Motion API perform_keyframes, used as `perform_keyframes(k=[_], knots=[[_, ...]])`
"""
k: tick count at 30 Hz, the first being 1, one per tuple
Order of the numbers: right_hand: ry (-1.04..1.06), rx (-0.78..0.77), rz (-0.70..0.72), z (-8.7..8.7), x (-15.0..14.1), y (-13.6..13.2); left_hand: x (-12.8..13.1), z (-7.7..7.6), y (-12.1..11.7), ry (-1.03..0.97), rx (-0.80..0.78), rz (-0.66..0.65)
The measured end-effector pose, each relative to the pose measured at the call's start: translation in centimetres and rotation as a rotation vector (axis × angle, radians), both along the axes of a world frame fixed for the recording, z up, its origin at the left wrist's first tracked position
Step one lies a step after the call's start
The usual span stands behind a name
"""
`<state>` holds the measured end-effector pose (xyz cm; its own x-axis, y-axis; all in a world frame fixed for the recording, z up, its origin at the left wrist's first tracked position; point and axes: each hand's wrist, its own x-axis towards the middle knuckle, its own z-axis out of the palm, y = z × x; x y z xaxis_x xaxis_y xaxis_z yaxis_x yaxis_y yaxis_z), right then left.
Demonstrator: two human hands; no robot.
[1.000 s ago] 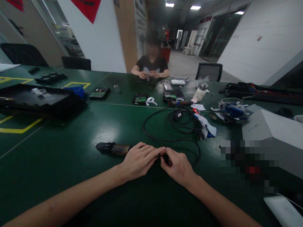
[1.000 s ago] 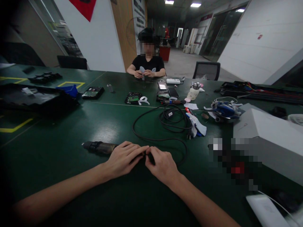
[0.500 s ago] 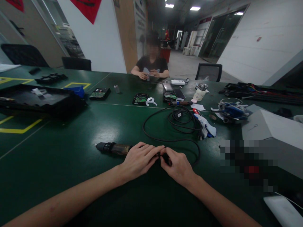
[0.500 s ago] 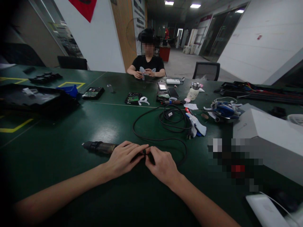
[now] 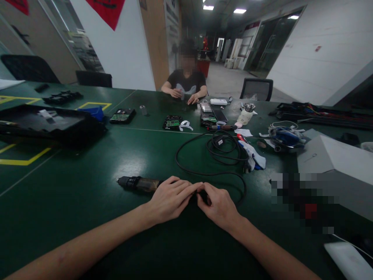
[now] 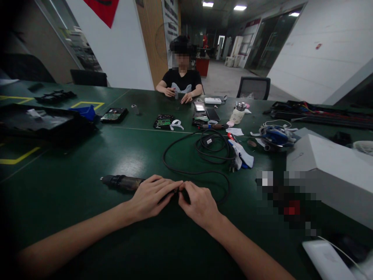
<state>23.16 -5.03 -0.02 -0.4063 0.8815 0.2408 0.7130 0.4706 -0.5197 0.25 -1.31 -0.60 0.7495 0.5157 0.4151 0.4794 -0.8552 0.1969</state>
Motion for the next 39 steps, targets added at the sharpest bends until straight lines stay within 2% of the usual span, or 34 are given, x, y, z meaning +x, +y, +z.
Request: perform_keyframes(k=[4, 9, 14, 20, 25, 30, 35, 39], knots=[[0.003, -0.025, 0.006, 0.09, -0.03, 0.0, 0.0, -0.08, -0.02, -0.019, 0.009, 0.055], [0.01, -0.02, 0.001, 0.07, -0.03, -0.01, -0.07, -0.19, 0.03, -0.019, 0.002, -0.015], [0.016, -0.029, 0.001, -0.02, 0.0, -0.04, 0.1, -0.25, 0.05, -0.023, 0.019, 0.066], [-0.001, -0.022, 0.0, -0.06, 0.0, 0.0, -0.08, -0.31, 0.11, -0.012, 0.003, -0.007], [-0.004, -0.018, 0.003, -0.04, 0.0, 0.04, 0.18, -0.36, 0.07, -0.024, 0.016, 0.076], [0.002, -0.013, -0.002, -0.16, 0.01, -0.03, 0.09, -0.16, -0.01, -0.023, -0.011, 0.011], [0.01, -0.021, -0.003, -0.15, -0.03, -0.09, 0.08, -0.21, 0.03, -0.034, 0.003, 0.06], [0.011, -0.025, -0.007, -0.08, -0.03, -0.07, -0.04, -0.13, -0.01, -0.015, -0.02, -0.002]])
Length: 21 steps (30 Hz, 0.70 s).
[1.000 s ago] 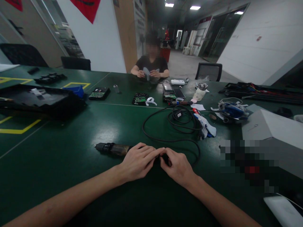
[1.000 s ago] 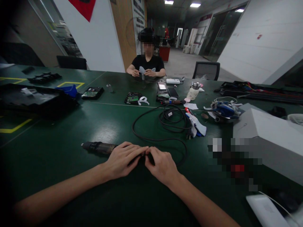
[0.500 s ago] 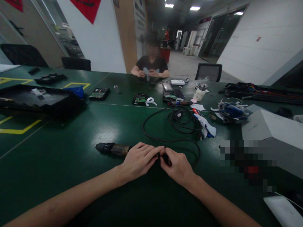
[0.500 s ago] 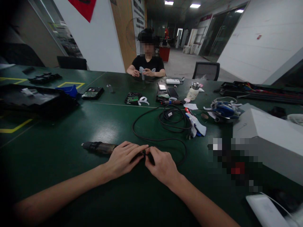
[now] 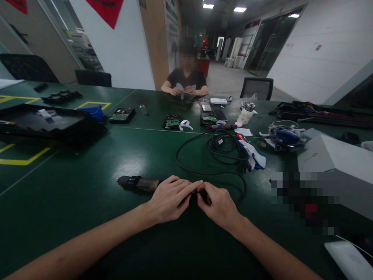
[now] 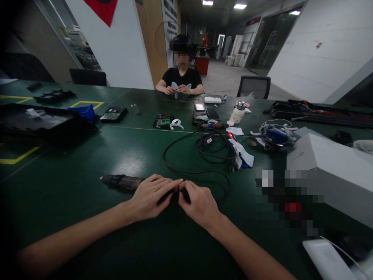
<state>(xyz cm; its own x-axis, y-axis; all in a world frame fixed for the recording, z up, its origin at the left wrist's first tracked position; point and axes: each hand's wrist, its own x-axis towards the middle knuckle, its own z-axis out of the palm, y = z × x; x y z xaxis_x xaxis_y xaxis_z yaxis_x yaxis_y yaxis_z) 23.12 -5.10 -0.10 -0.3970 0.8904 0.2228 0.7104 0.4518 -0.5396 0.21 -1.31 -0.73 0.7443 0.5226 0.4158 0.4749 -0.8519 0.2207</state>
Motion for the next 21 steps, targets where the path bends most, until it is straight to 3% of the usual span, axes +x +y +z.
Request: perform_keyframes(k=[6, 11, 16, 21], knots=[[-0.005, -0.001, 0.003, 0.0, 0.01, 0.01, 0.03, -0.31, 0.09, -0.008, 0.019, 0.058], [-0.013, 0.013, 0.001, -0.11, -0.01, 0.01, -0.06, -0.21, 0.13, 0.006, -0.008, -0.009], [-0.007, 0.012, -0.005, -0.08, -0.02, -0.03, 0.05, -0.04, 0.04, 0.002, -0.01, 0.056], [-0.015, 0.013, -0.012, -0.03, -0.02, -0.07, -0.07, -0.04, 0.14, -0.005, -0.023, -0.022]])
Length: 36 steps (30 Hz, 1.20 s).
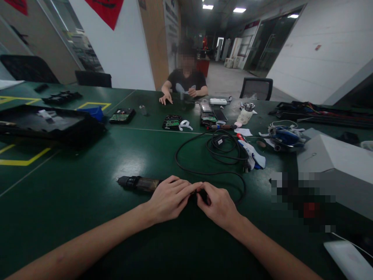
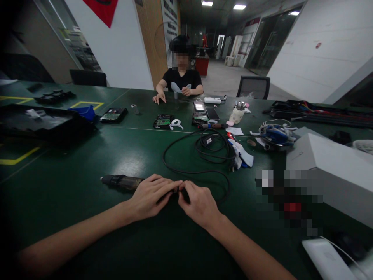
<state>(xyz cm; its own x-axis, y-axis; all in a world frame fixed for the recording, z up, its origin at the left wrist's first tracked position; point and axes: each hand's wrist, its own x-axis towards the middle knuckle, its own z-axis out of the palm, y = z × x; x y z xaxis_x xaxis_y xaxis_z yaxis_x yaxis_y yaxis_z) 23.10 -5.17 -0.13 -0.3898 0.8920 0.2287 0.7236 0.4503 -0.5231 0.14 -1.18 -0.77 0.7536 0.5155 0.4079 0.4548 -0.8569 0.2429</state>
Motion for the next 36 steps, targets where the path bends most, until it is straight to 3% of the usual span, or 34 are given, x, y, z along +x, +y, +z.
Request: perform_keyframes(k=[4, 9, 14, 19, 24, 36], knots=[[0.006, -0.009, 0.01, 0.09, 0.01, 0.05, 0.09, 0.08, -0.01, 0.004, 0.02, 0.071], [-0.001, 0.001, 0.011, 0.27, -0.01, 0.08, 0.1, 0.4, -0.05, 0.022, 0.005, 0.025], [0.007, 0.007, 0.027, 0.37, 0.03, 0.09, 0.18, 0.14, 0.0, 0.0, 0.04, 0.081], [0.001, 0.01, 0.018, 0.15, 0.06, 0.13, 0.08, 0.15, 0.02, 0.015, 0.009, 0.02], [0.003, 0.007, 0.018, 0.09, 0.03, 0.11, 0.17, 0.13, 0.02, 0.005, 0.032, 0.08], [0.005, 0.01, 0.012, 0.11, 0.0, 0.04, 0.05, 0.18, 0.12, 0.018, 0.0, 0.037]])
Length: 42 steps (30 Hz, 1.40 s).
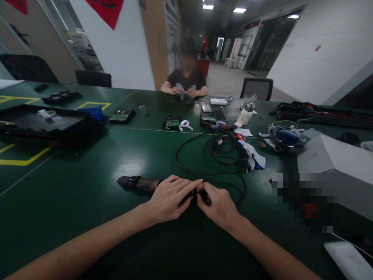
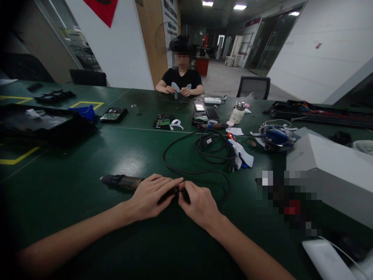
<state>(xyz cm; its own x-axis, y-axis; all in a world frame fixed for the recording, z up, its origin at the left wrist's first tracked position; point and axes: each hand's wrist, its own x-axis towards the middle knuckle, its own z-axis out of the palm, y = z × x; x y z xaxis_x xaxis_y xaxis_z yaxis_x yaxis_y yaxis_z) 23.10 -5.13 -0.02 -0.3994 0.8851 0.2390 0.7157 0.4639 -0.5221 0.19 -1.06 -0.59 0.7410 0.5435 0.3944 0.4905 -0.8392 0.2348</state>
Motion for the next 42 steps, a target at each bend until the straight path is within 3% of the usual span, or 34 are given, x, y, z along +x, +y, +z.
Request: perform_keyframes(k=[3, 8, 13, 18, 23, 28, 33, 42], knots=[[-0.01, 0.016, -0.007, -0.14, -0.01, 0.0, 0.0, -0.03, -0.01, -0.011, 0.006, -0.027], [-0.008, -0.004, 0.001, -0.01, 0.04, 0.03, 0.19, -0.12, -0.11, 0.001, 0.021, 0.048], [-0.006, 0.01, -0.005, -0.1, 0.02, 0.02, 0.14, -0.11, -0.09, 0.002, 0.01, -0.004], [0.003, 0.021, -0.007, -0.21, -0.01, 0.01, 0.3, -0.04, -0.04, -0.009, 0.047, 0.057], [0.004, 0.002, -0.004, -0.12, 0.0, 0.0, 0.17, 0.15, -0.08, -0.009, 0.011, -0.015], [0.0, -0.022, -0.006, 0.1, -0.06, 0.01, 0.33, 0.16, -0.18, -0.002, 0.012, 0.066], [0.006, -0.027, 0.008, 0.25, -0.04, 0.03, 0.24, 0.43, -0.17, -0.022, -0.026, -0.004], [-0.002, -0.034, -0.003, 0.21, -0.04, -0.01, 0.42, -0.05, -0.1, 0.017, 0.039, 0.079]])
